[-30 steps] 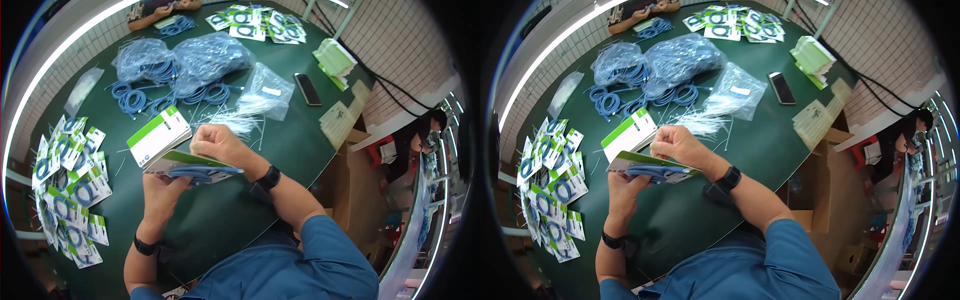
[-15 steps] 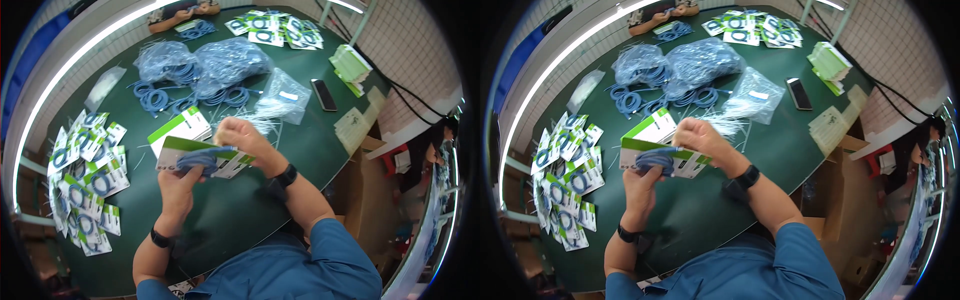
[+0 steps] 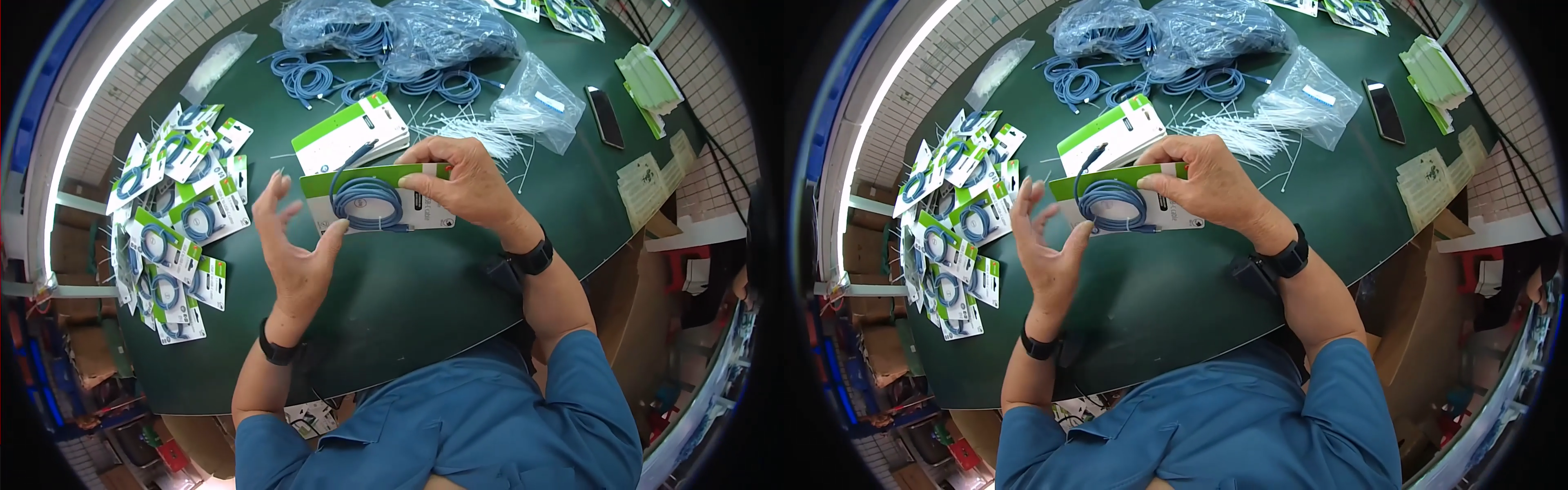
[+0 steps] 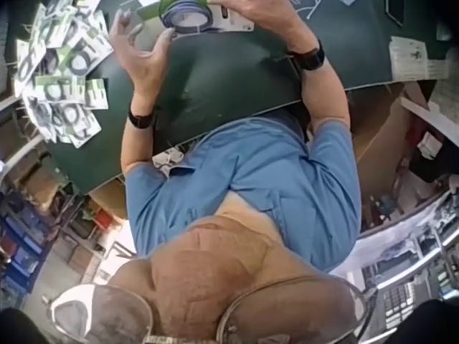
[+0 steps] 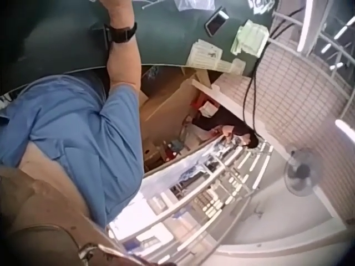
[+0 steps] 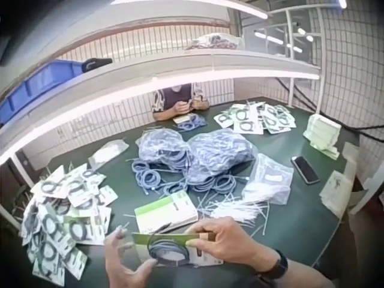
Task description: The person packages a cable by hand, placing it onto a cardboard backing and threading a plastic tie through the holes. They tighten the tie around the cable, turn the card over, and repeat the process with another cable and card.
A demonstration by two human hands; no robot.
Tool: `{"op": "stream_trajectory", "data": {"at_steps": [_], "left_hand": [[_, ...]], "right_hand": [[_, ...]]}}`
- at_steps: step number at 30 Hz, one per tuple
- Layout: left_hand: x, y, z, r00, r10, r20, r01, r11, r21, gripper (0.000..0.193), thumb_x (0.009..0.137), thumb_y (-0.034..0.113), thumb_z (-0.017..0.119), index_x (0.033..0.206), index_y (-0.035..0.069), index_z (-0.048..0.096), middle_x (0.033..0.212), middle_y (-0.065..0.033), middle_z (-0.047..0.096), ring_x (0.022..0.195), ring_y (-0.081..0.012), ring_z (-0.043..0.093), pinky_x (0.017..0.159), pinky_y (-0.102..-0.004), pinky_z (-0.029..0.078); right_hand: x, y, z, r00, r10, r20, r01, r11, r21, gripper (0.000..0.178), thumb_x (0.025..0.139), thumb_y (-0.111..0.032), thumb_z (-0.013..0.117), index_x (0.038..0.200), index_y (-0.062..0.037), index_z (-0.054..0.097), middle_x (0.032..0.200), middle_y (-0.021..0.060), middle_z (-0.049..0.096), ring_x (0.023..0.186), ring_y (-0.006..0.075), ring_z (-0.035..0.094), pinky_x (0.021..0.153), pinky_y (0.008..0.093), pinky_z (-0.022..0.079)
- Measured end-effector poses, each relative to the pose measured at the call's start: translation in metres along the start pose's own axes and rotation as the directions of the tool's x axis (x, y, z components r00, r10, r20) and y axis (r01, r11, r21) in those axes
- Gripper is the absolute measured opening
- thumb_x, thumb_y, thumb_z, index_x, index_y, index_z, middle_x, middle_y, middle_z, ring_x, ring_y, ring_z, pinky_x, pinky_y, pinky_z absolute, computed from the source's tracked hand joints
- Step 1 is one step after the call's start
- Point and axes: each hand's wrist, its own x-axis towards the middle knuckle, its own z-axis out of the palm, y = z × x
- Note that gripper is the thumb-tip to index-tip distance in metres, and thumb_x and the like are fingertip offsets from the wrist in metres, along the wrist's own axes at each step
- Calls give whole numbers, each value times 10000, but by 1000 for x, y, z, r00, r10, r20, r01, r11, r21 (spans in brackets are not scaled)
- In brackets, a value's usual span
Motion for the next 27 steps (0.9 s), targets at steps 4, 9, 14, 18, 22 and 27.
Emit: {"op": "stream_trajectory", "data": {"at_steps": [4, 9, 14, 18, 22, 27], "left_hand": [[10, 12, -6, 936, 247, 252, -347, 777, 525, 915, 721, 88, 894, 1513, -13, 449, 1326, -180, 571, 1339, -363, 516, 1113, -518, 425], [6, -7, 11, 895, 201, 398, -393, 776, 493, 910, 687, 91, 887, 1496, -1, 479, 1223, -176, 579, 1218, -358, 566, 1143, -523, 393], [2, -28, 18, 862, 234, 450, -438, 790, 428, 817, 713, 47, 840, 1467, 6, 528, 1065, -124, 580, 1042, -315, 593, 1128, -507, 418], [0, -34, 21, 868, 275, 413, -448, 791, 417, 768, 726, 17, 812, 1450, 11, 554, 989, -93, 574, 961, -303, 599, 1112, -497, 436], [-1, -38, 19, 877, 286, 385, -434, 815, 384, 740, 723, -11, 799, 1429, 24, 577, 981, -94, 590, 966, -304, 620, 1076, -488, 473], [-3, -49, 13, 894, 315, 320, -405, 873, 271, 641, 722, -32, 799, 1334, 29, 623, 1001, -113, 646, 993, -313, 660, 1017, -486, 531]], "right_hand": [[-4, 5, 15, 996, 4, 88, 4, 996, -89, 187, 865, -74, 824, 1031, -2, 779, 887, 39, 748, 755, 75, 657, 668, 250, 533], [-6, 19, 34, 985, -116, 129, 137, 976, -171, 190, 846, -81, 845, 1009, -14, 774, 872, 51, 745, 721, 111, 660, 641, 259, 533], [-5, 18, 37, 991, -111, 78, 128, 956, -263, 214, 820, -76, 868, 999, -36, 757, 862, 57, 733, 700, 142, 659, 640, 279, 540], [-1, 9, 48, 983, -179, -34, 169, 965, -201, 240, 791, -66, 880, 974, -47, 726, 897, 54, 729, 743, 164, 671, 659, 307, 549], [4, 28, 52, 854, -514, 81, 503, 775, -383, 252, 769, -56, 878, 939, -54, 692, 929, 48, 723, 790, 204, 673, 680, 329, 549], [6, 36, 58, 866, -489, 103, 480, 756, -445, 227, 759, -43, 868, 889, -58, 683, 917, 50, 711, 825, 238, 668, 686, 341, 545]]}}
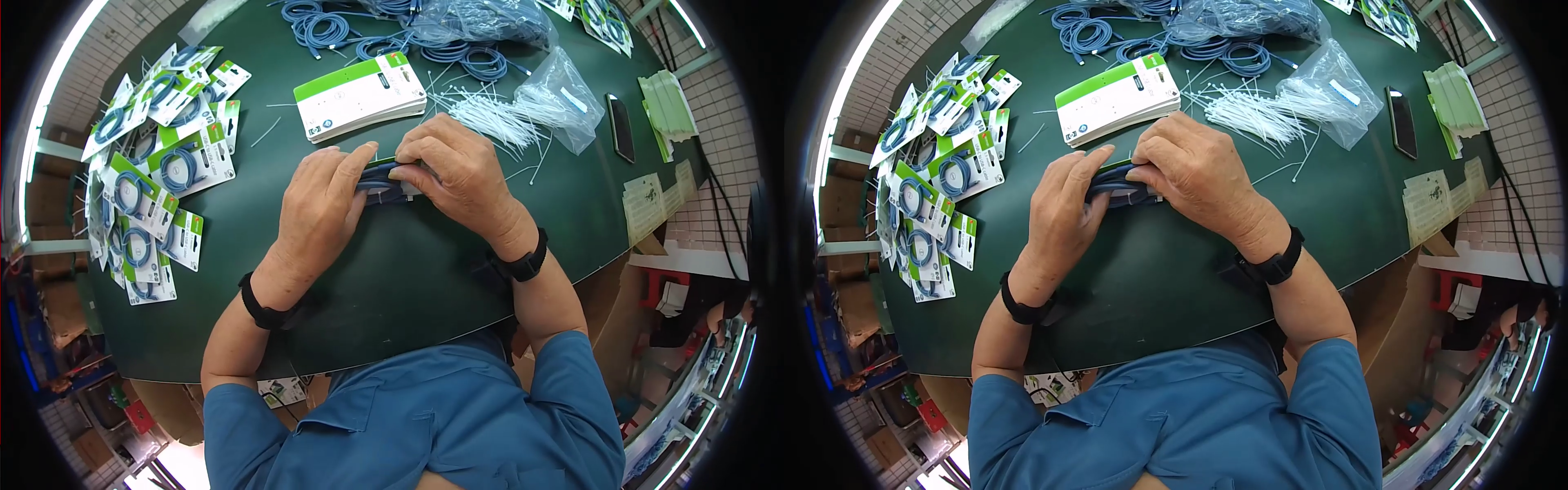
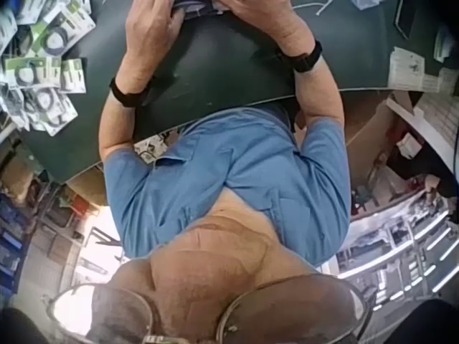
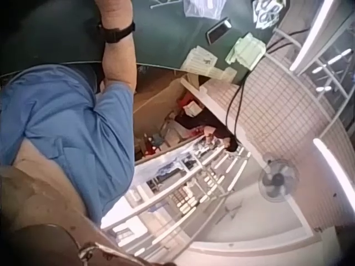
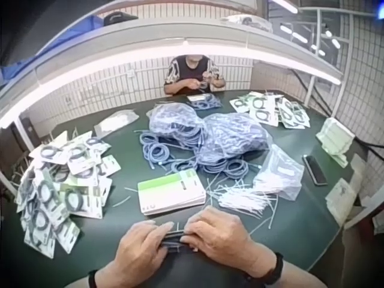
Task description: The person packages a cable by hand, placing it onto a cardboard backing and threading a plastic tie through the holes. They tighten the tie around the cable, turn the card over, and repeat the process with another cable and card.
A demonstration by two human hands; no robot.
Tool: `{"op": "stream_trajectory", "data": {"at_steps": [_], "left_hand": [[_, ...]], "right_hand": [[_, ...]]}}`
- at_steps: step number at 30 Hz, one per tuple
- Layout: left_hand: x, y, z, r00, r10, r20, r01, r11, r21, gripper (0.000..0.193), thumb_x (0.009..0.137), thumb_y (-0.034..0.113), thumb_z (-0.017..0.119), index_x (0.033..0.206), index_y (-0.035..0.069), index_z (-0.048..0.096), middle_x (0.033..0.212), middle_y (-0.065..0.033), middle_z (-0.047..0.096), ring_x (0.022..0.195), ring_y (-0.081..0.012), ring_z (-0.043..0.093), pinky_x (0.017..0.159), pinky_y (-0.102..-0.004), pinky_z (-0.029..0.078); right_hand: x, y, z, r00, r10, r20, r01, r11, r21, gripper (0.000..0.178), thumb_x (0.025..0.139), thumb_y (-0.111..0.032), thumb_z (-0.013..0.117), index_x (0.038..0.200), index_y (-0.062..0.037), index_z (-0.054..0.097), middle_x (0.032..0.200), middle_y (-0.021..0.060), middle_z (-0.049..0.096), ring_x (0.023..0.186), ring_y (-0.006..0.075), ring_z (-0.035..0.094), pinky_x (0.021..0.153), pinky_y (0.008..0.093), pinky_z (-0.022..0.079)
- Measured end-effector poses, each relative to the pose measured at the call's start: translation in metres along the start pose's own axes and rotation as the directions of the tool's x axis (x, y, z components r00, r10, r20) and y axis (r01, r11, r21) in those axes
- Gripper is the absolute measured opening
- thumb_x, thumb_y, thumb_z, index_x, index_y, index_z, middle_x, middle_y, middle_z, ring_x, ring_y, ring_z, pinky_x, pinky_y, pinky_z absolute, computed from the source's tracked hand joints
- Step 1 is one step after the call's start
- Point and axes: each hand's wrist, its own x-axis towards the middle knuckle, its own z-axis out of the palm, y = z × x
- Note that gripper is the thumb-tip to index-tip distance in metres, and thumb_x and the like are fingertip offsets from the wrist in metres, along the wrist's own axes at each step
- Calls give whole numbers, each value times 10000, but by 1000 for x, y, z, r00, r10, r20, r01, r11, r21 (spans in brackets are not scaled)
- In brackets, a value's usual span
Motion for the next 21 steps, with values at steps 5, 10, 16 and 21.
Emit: {"op": "stream_trajectory", "data": {"at_steps": [5, 10, 16, 21], "left_hand": [[-9, -18, 5, 988, 102, -117, -117, 985, -129, 440, 738, -34, 805, 1159, 19, 685, 1013, -125, 698, 971, -320, 704, 983, -483, 579], [-14, -31, 7, 977, 147, -154, -165, 981, -106, 300, 764, -34, 794, 1046, 9, 701, 998, -124, 705, 932, -322, 720, 949, -461, 610], [-15, -42, 11, 975, 168, -144, -179, 982, -68, 218, 786, -22, 777, 978, -24, 674, 988, -143, 691, 923, -329, 721, 872, -432, 623], [-14, -49, 15, 981, 156, -115, -165, 984, -66, 187, 799, -20, 758, 957, -36, 658, 974, -156, 677, 902, -332, 718, 827, -425, 615]], "right_hand": [[1, 1, 8, 1000, 5, 6, -5, 1000, 7, 212, 756, -39, 870, 857, -62, 685, 896, 46, 703, 811, 232, 662, 684, 338, 541], [0, 7, 20, 1000, -16, 7, 15, 999, 45, 225, 738, -35, 882, 846, -62, 687, 885, 44, 697, 791, 226, 654, 655, 335, 531], [3, 15, 36, 999, -49, -2, 49, 998, 34, 248, 713, -25, 898, 844, -61, 690, 875, 46, 690, 761, 220, 642, 618, 326, 512], [4, 19, 43, 999, -37, -27, 37, 999, 7, 270, 685, -15, 907, 831, -65, 685, 871, 51, 686, 749, 221, 636, 604, 319, 501]]}}
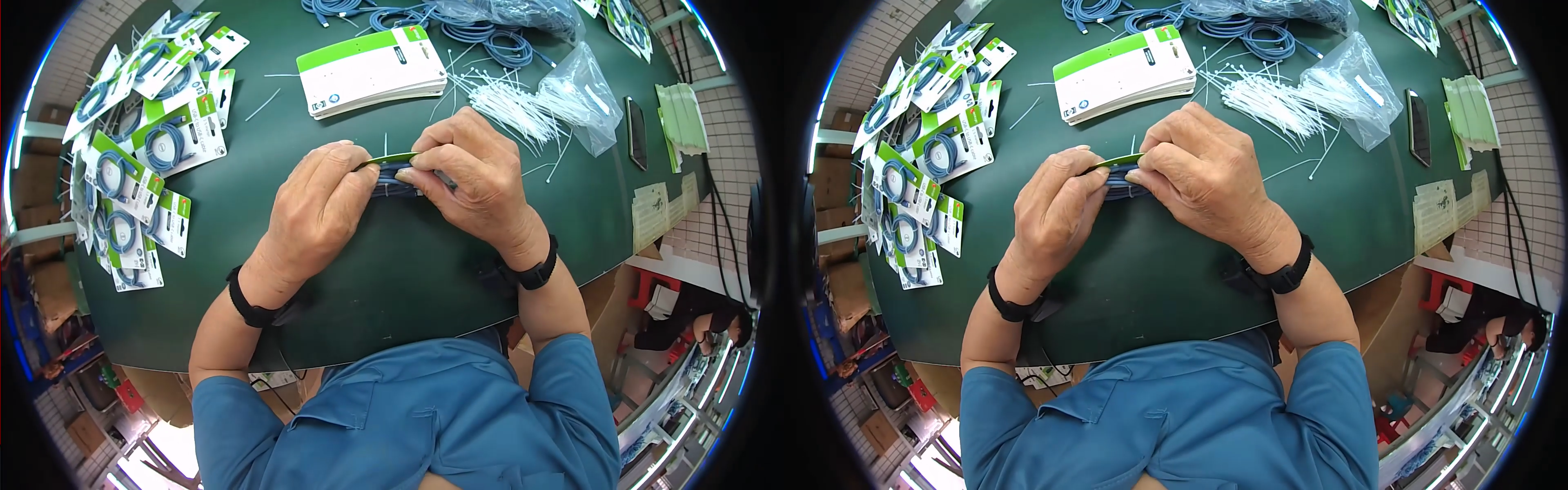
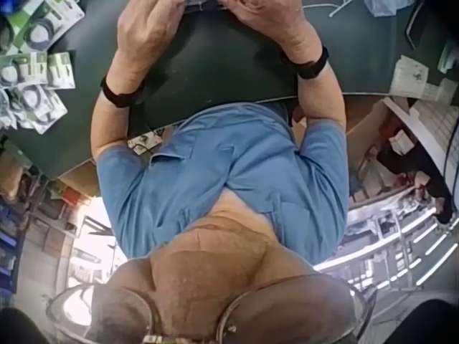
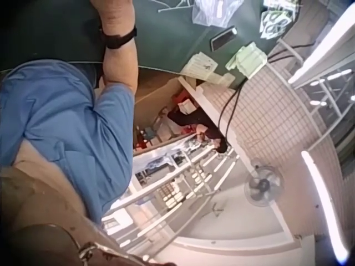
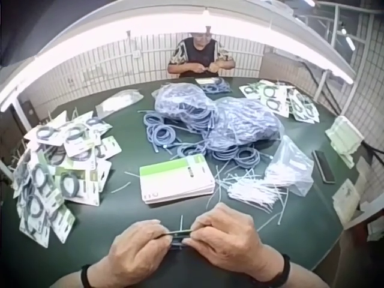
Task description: The person packages a cable by hand, placing it onto a cardboard backing and threading a plastic tie through the holes. They tighten the tie around the cable, turn the card over, and repeat the process with another cable and card.
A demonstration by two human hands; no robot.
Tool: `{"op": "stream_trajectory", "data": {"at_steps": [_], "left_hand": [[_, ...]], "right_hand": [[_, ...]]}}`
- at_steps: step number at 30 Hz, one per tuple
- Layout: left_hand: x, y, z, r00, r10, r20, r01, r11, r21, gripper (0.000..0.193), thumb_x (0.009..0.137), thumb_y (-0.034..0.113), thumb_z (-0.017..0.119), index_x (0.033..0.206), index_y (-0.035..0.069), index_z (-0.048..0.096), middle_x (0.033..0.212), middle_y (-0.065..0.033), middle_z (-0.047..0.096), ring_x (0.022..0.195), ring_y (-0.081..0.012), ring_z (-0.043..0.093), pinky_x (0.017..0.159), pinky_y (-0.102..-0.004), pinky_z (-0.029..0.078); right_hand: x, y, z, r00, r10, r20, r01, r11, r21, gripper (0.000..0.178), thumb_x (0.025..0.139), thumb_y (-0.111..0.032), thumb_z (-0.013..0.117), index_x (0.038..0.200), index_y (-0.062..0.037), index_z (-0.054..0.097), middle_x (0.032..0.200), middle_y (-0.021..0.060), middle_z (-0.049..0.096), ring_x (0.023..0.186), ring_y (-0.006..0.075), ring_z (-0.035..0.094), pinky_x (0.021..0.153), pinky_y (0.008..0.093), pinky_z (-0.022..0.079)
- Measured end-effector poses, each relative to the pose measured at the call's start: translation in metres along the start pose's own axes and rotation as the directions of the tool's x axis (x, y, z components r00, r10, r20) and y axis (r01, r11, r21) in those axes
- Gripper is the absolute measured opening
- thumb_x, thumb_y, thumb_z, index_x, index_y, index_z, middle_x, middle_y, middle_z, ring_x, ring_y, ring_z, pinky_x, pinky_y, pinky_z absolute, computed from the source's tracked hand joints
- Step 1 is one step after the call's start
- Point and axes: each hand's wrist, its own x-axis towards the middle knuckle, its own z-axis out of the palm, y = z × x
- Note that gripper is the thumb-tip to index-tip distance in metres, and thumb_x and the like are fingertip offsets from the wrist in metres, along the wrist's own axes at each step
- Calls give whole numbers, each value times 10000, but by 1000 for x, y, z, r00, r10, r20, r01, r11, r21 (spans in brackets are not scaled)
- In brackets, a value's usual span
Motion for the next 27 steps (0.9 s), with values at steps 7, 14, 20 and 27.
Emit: {"op": "stream_trajectory", "data": {"at_steps": [7, 14, 20, 27], "left_hand": [[23, 15, -2, 1000, -21, 19, 21, 1000, -2, 161, 805, -44, 742, 936, -32, 649, 966, -157, 674, 889, -331, 715, 792, -413, 610], [41, 35, 7, 1000, -13, 9, 13, 1000, -15, 179, 795, -83, 758, 925, -34, 645, 948, -151, 675, 886, -329, 714, 779, -405, 607], [42, 38, 6, 1000, -5, 30, 5, 1000, -23, 186, 785, -95, 766, 914, -36, 647, 944, -148, 678, 887, -331, 715, 785, -411, 608], [38, 37, 9, 1000, 0, 14, 1, 999, -39, 183, 785, -95, 767, 912, -36, 649, 940, -150, 679, 893, -335, 717, 793, -416, 610]], "right_hand": [[2, -1, -18, 999, -7, -49, 2, 996, -90, 275, 686, -42, 915, 819, -71, 676, 872, 46, 687, 743, 208, 633, 605, 318, 501], [-1, 11, -69, 967, 255, -5, -248, 945, 213, 229, 743, -56, 877, 917, -25, 732, 856, 74, 681, 710, 224, 627, 626, 311, 511], [-30, 67, -111, 760, 647, 64, -601, 737, -309, 145, 781, -105, 840, 884, -18, 787, 837, 139, 705, 743, 275, 680, 662, 370, 536], [-34, 81, -104, 701, 704, 117, -587, 662, -466, 140, 805, -154, 822, 867, -32, 796, 869, 159, 722, 784, 330, 696, 716, 423, 547]]}}
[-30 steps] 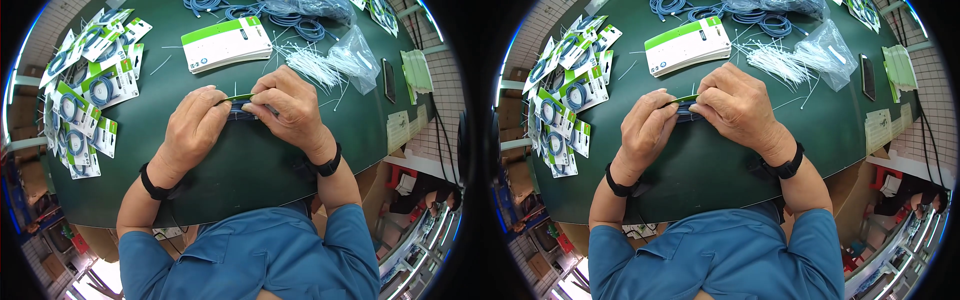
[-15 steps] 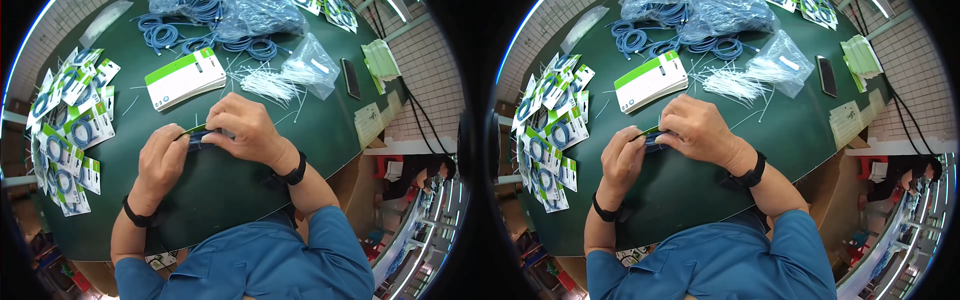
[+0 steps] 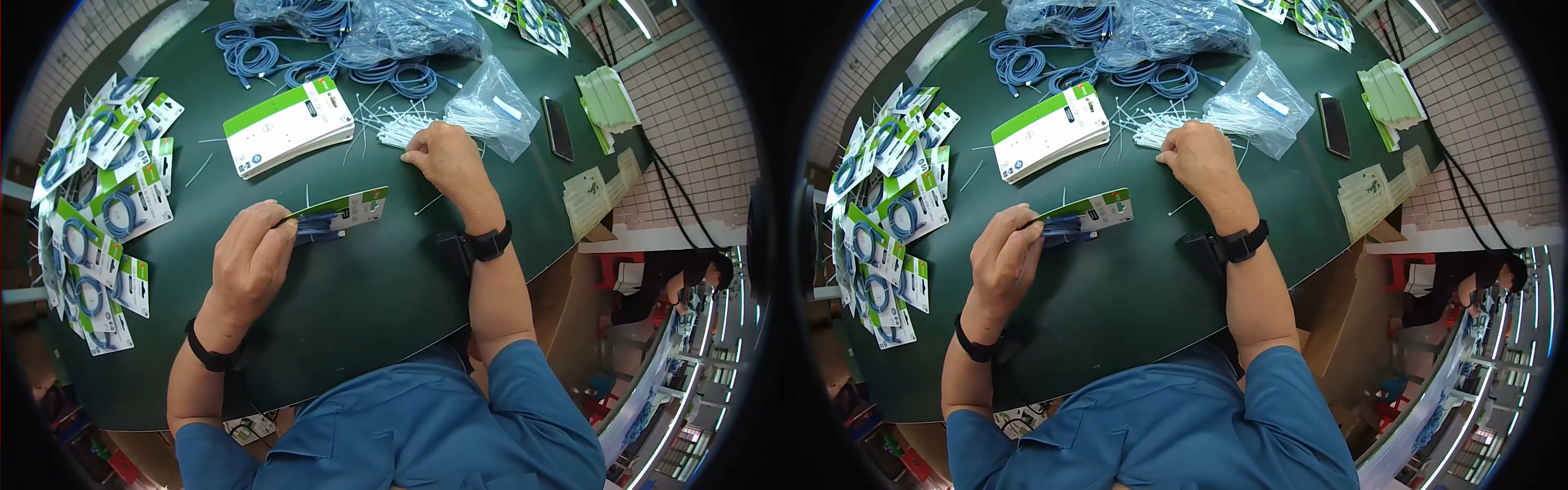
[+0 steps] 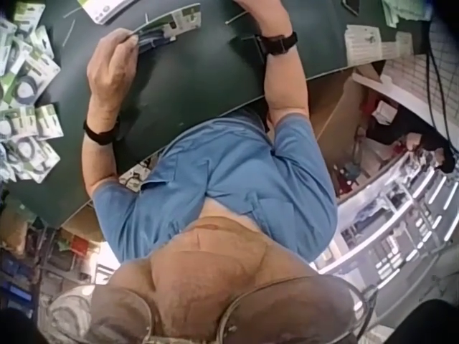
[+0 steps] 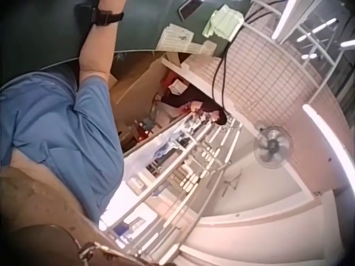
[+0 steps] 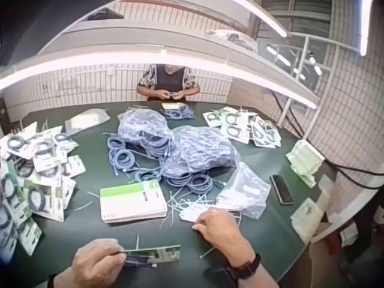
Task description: The person packages a cable by hand, placing it onto a cardboard backing and threading a plastic tie through the holes. They tighten the tie around the cable, turn the card over, and repeat the process with another cable and card.
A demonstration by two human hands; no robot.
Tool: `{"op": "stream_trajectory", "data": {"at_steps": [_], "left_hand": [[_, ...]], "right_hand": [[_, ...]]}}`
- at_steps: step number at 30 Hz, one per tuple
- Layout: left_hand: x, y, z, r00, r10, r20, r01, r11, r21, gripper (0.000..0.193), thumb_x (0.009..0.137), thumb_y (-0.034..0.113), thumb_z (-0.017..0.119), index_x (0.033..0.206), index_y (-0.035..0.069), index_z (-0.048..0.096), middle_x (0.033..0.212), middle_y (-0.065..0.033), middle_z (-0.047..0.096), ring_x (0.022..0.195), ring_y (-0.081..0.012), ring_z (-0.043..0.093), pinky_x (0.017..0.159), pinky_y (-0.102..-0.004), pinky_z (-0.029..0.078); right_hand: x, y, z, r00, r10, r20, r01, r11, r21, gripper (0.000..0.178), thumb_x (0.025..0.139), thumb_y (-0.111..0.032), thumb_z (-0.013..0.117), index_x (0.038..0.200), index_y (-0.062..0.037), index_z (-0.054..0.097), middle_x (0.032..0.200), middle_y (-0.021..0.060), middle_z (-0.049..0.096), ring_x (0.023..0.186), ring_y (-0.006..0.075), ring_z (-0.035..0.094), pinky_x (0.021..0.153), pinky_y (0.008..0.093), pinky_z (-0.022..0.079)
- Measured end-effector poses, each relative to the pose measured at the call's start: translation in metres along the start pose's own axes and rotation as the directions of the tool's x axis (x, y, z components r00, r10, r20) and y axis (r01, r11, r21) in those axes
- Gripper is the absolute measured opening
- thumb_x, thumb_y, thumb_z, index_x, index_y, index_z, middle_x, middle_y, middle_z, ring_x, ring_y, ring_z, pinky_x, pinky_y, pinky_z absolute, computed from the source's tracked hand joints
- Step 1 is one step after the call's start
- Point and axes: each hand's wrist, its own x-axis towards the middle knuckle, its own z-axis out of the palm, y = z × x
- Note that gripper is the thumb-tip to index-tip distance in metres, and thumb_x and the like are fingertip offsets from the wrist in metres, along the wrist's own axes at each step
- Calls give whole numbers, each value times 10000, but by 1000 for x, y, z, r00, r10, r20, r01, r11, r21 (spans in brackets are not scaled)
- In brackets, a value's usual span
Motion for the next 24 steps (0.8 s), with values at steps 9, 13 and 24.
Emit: {"op": "stream_trajectory", "data": {"at_steps": [9, 13, 24], "left_hand": [[3, 7, -5, 1000, -18, 7, 18, 1000, -15, 190, 781, -102, 765, 919, -32, 654, 948, -148, 684, 897, -337, 719, 800, -414, 609], [9, 12, -6, 999, -27, 18, 27, 1000, -10, 208, 767, -109, 772, 920, -29, 655, 953, -148, 687, 902, -338, 721, 803, -411, 606], [36, 56, 10, 997, -44, 66, 45, 999, -19, 238, 747, -109, 797, 923, -19, 664, 971, -147, 695, 901, -333, 722, 790, -398, 604]], "right_hand": [[0, -2, 11, 993, -11, -121, 8, 1000, -25, 146, 831, -170, 797, 833, -30, 756, 855, 154, 699, 845, 356, 693, 772, 451, 554], [-1, 1, 8, 983, -101, -154, 97, 995, -31, 131, 855, -152, 766, 853, -25, 737, 861, 155, 695, 860, 371, 688, 782, 461, 551], [-10, 29, -30, 980, -65, -190, 71, 997, 25, 115, 890, -103, 684, 832, -3, 687, 887, 215, 692, 870, 424, 680, 801, 509, 547]]}}
